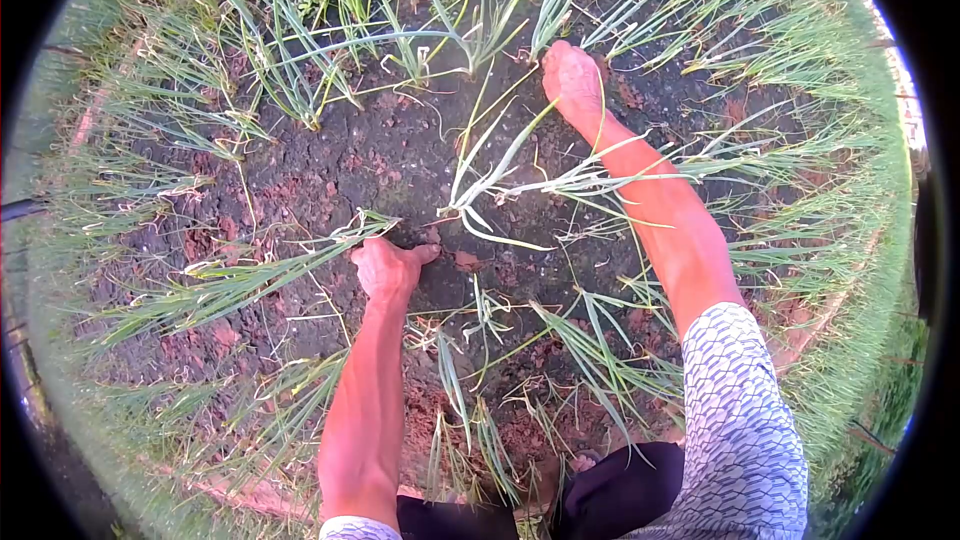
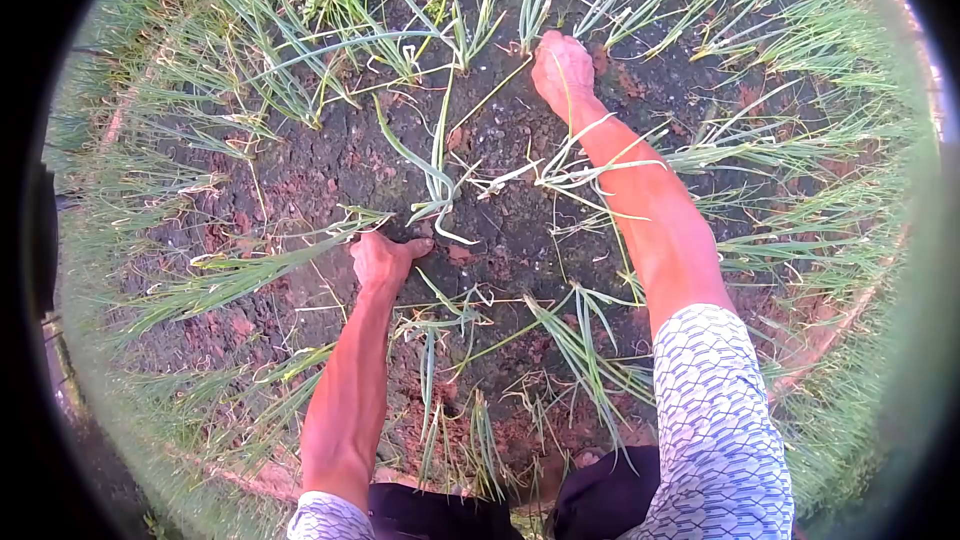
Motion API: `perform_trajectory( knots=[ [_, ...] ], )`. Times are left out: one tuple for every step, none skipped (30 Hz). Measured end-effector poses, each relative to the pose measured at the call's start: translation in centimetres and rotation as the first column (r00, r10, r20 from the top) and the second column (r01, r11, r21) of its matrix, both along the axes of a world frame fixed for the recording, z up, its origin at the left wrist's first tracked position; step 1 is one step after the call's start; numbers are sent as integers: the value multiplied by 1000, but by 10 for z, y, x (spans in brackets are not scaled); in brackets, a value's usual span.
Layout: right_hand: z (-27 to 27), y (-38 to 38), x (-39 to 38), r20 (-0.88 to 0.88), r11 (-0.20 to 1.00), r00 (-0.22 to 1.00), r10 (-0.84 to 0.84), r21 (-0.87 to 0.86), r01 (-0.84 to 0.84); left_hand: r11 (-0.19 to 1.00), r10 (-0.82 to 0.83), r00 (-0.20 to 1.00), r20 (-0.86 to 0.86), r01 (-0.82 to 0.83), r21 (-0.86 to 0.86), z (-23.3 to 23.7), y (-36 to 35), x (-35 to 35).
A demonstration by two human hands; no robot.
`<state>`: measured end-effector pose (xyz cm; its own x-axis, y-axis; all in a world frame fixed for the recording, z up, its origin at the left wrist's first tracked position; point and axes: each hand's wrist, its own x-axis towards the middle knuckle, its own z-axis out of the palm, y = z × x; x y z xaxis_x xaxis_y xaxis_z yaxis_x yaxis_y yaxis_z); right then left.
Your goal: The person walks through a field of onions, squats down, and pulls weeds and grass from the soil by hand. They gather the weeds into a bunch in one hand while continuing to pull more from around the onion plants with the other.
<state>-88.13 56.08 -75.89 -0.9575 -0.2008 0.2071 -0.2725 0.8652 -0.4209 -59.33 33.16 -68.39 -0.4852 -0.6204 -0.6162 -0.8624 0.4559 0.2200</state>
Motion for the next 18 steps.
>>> perform_trajectory(
  knots=[
    [26,-6,4,-30,997,997,-74,10,75,1000,4,1000,-4,-4,1,1,0,-1],
    [49,-12,6,44,993,992,-114,-27,115,1000,13,1000,-6,-13,6,-2,0,0],
    [52,-12,0,67,984,986,-155,-73,160,1000,13,1000,-1,-13,12,-2,-1,0],
    [56,-13,-8,90,972,977,-192,-119,202,1000,16,1000,4,-16,16,-2,-1,0],
    [61,-14,-16,113,956,967,-227,-165,243,1000,19,1000,6,-19,19,-2,-2,-1],
    [68,-13,-27,59,968,970,-234,-82,238,999,25,999,38,-27,39,-4,-3,-1],
    [63,-8,-42,41,976,976,-215,43,213,1000,8,999,50,-10,28,-1,-3,-3],
    [58,-2,-54,87,978,980,-181,123,169,1000,-5,1000,25,5,6,2,-1,-4],
    [60,-2,-58,136,972,979,-150,204,120,1000,-18,1000,0,18,-14,7,1,-5],
    [63,0,-62,251,963,949,-189,235,129,1000,-19,1000,2,19,-10,7,1,-5],
    [64,-1,-64,269,949,947,-176,301,90,1000,-20,1000,4,20,-7,7,1,-6],
    [64,-3,-66,289,930,943,-164,363,51,1000,-22,1000,7,22,-5,8,1,-6],
    [64,-5,-67,311,907,938,-154,420,10,1000,-21,1000,-15,21,-6,8,0,-6],
    [63,-7,-66,298,914,943,-150,406,18,1000,-19,999,-37,19,-8,9,1,-5],
    [64,-10,-60,284,920,948,-146,392,24,1000,-16,998,-58,15,-9,10,1,-5],
    [65,-13,-54,269,925,953,-142,379,30,1000,-9,999,-40,9,-3,10,0,-7],
    [68,-16,-52,254,929,957,-138,369,36,1000,-6,999,-42,8,30,8,-2,-7],
    [59,-11,-55,229,925,967,-114,380,19,998,-6,999,-42,8,66,6,-4,-6]
  ],
)
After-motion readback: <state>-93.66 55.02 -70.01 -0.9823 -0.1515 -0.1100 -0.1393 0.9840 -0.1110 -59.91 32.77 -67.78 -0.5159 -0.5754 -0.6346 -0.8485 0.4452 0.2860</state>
